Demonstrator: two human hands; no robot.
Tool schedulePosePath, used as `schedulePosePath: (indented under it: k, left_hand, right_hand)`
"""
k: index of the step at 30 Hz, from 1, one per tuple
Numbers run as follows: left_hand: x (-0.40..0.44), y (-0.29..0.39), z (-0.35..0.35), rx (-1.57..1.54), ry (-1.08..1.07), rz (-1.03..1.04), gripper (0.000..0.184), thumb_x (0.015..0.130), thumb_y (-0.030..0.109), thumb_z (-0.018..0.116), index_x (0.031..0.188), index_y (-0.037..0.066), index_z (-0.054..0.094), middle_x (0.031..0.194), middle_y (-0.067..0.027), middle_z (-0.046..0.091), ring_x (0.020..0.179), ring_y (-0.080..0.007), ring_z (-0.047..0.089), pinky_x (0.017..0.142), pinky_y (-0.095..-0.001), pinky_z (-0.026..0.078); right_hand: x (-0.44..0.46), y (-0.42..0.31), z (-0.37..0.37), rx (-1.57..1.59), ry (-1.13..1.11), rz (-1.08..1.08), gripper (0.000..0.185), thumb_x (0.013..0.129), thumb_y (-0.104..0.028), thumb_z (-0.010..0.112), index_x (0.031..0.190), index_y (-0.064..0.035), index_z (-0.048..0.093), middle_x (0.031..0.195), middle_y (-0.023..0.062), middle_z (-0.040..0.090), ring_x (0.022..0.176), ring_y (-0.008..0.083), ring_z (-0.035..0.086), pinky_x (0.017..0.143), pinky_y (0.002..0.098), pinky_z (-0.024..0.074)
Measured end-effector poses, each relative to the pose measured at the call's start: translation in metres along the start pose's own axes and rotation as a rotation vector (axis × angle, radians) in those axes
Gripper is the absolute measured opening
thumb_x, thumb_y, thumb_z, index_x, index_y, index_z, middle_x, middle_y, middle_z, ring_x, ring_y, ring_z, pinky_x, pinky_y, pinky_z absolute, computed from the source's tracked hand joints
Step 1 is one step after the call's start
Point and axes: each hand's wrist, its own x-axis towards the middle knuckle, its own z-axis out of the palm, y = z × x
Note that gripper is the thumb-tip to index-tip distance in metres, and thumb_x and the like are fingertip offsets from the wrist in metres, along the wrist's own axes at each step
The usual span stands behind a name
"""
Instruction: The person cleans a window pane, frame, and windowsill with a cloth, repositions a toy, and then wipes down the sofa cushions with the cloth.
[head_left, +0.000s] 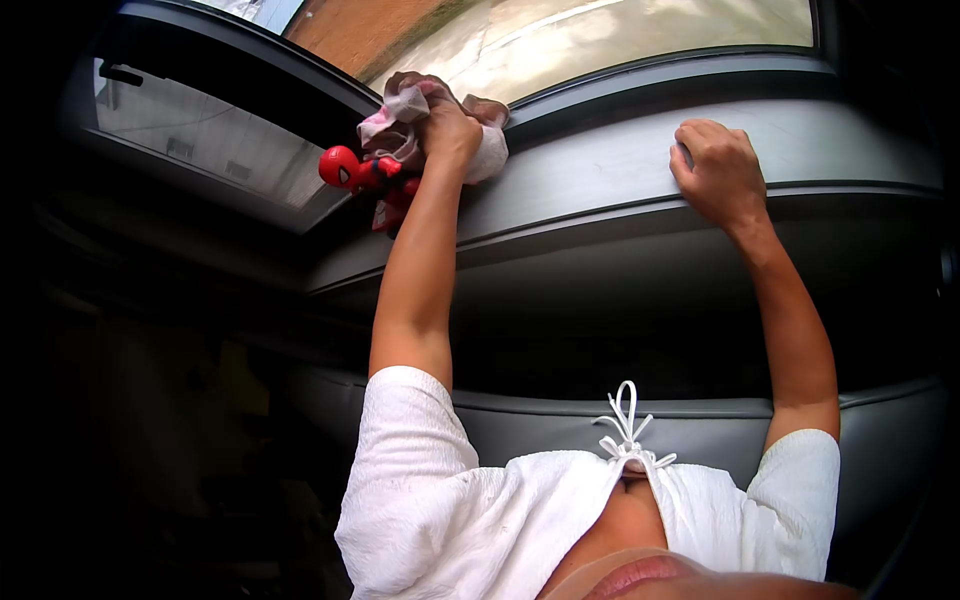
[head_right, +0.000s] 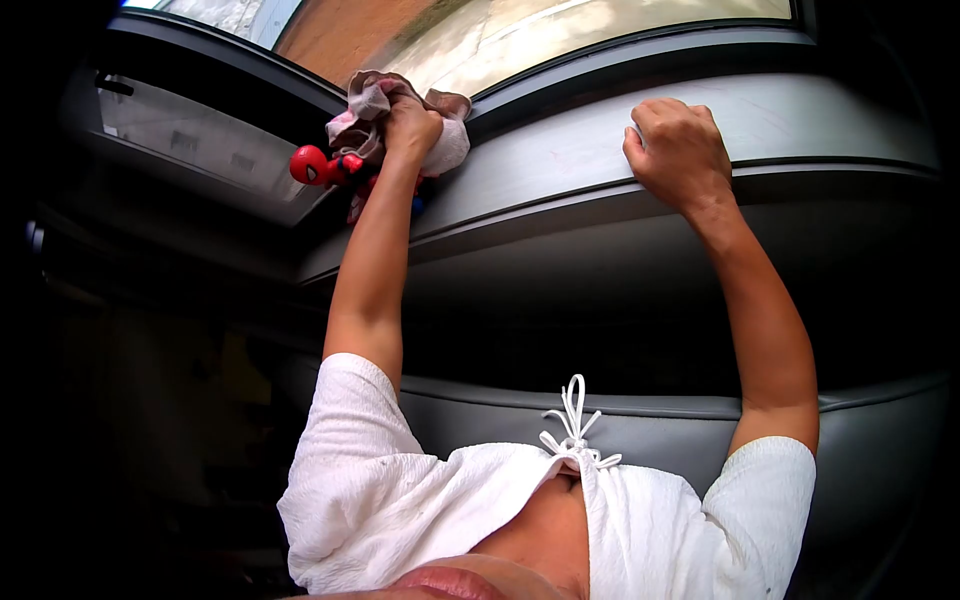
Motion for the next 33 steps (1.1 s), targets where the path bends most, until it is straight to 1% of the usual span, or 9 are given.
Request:
schedulePosePath:
  k: [3, 5, 7, 13, 14, 19, 25, 29, 33]
  left_hand:
    - [-0.008, 0.002, -0.008, -0.209, -0.349, -0.052, 0.089, 0.077, 0.032, 0.067, 0.143, -0.013, 0.027, 0.145, -0.0341, 0.04, 0.14, -0.0442, 0.033, 0.118, -0.0425, 0.024]
    - [-0.009, 0.001, 0.003, -0.109, -0.205, -0.03, 0.08, 0.078, 0.033, 0.065, 0.136, -0.015, 0.04, 0.13, -0.0362, 0.054, 0.128, -0.0449, 0.05, 0.114, -0.0434, 0.033]
    - [-0.011, 0.001, -0.01, -0.114, -0.223, 0.057, 0.06, 0.08, 0.034, 0.064, 0.118, -0.012, 0.058, 0.111, -0.0353, 0.064, 0.108, -0.0441, 0.064, 0.097, -0.0455, 0.049]
    - [-0.022, -0.009, -0.009, -0.036, -0.154, 0.334, 0.052, 0.08, 0.037, 0.061, 0.11, -0.004, 0.062, 0.1, -0.0325, 0.067, 0.098, -0.0468, 0.066, 0.092, -0.0514, 0.05]
    - [-0.024, -0.012, -0.007, -0.035, -0.121, 0.35, 0.048, 0.079, 0.037, 0.062, 0.106, -0.002, 0.064, 0.096, -0.0316, 0.068, 0.095, -0.047, 0.066, 0.09, -0.0525, 0.05]
    - [-0.038, -0.019, -0.001, -0.264, 0.098, 0.525, 0.052, 0.071, 0.029, 0.069, 0.119, 0.011, 0.062, 0.102, -0.0255, 0.067, 0.095, -0.0462, 0.065, 0.086, -0.0525, 0.052]
    - [-0.037, -0.011, 0.01, -0.325, 0.21, 0.602, 0.048, 0.07, 0.026, 0.072, 0.116, 0.017, 0.063, 0.097, -0.0187, 0.07, 0.08, -0.0388, 0.069, 0.075, -0.0491, 0.058]
    - [-0.037, -0.02, 0.021, -0.634, 0.212, 0.612, 0.05, 0.068, 0.029, 0.075, 0.114, 0.016, 0.063, 0.099, -0.0177, 0.07, 0.09, -0.0402, 0.068, 0.079, -0.0489, 0.056]
    - [-0.036, 0.022, 0.023, -0.918, 0.215, 0.644, 0.048, 0.065, 0.019, 0.075, 0.11, 0.008, 0.064, 0.102, -0.0174, 0.068, 0.098, -0.0369, 0.066, 0.087, -0.0413, 0.052]
  right_hand:
    - [0.0, 0.003, 0.003, -0.074, -0.117, 0.038, 0.013, 0.086, -0.018, 0.06, 0.085, -0.0048, 0.063, 0.09, 0.0091, 0.067, 0.089, 0.0253, 0.065, 0.083, 0.0395, 0.0467]
    - [-0.001, 0.007, 0.008, -0.114, -0.174, 0.049, 0.015, 0.086, -0.018, 0.06, 0.088, -0.0036, 0.064, 0.094, 0.0097, 0.068, 0.092, 0.0256, 0.065, 0.084, 0.0395, 0.0469]
    - [-0.006, 0.014, 0.017, -0.131, -0.148, 0.036, 0.015, 0.086, -0.018, 0.06, 0.087, -0.0034, 0.064, 0.091, 0.0097, 0.068, 0.09, 0.0259, 0.065, 0.084, 0.0398, 0.0471]
    - [-0.003, 0.008, 0.006, -0.137, -0.154, 0.042, 0.019, 0.088, -0.02, 0.059, 0.092, -0.0035, 0.067, 0.095, 0.0101, 0.07, 0.092, 0.0255, 0.067, 0.089, 0.039, 0.0486]
    - [-0.003, 0.007, 0.007, -0.105, 0.051, -0.068, 0.018, 0.087, -0.02, 0.059, 0.079, -0.0056, 0.065, 0.076, 0.01, 0.066, 0.074, 0.0249, 0.067, 0.08, 0.0403, 0.0512]
    - [0.002, 0.001, 0.001, -0.104, -0.041, -0.037, 0.019, 0.09, -0.022, 0.058, 0.088, -0.0048, 0.066, 0.09, 0.0098, 0.07, 0.085, 0.0242, 0.068, 0.085, 0.0402, 0.0497]
    - [0.001, 0.0, -0.003, -0.093, -0.05, -0.033, 0.018, 0.088, -0.022, 0.06, 0.091, -0.0051, 0.066, 0.098, 0.009, 0.07, 0.093, 0.0248, 0.067, 0.088, 0.0395, 0.0484]
    - [0.0, 0.003, -0.001, -0.075, -0.089, -0.018, 0.018, 0.087, -0.02, 0.061, 0.095, -0.0048, 0.068, 0.105, 0.0098, 0.07, 0.096, 0.0253, 0.067, 0.089, 0.039, 0.048]
    - [0.0, 0.003, -0.007, -0.095, -0.098, -0.02, 0.018, 0.087, -0.019, 0.062, 0.096, -0.0048, 0.069, 0.106, 0.009, 0.071, 0.098, 0.0255, 0.067, 0.09, 0.0385, 0.0483]
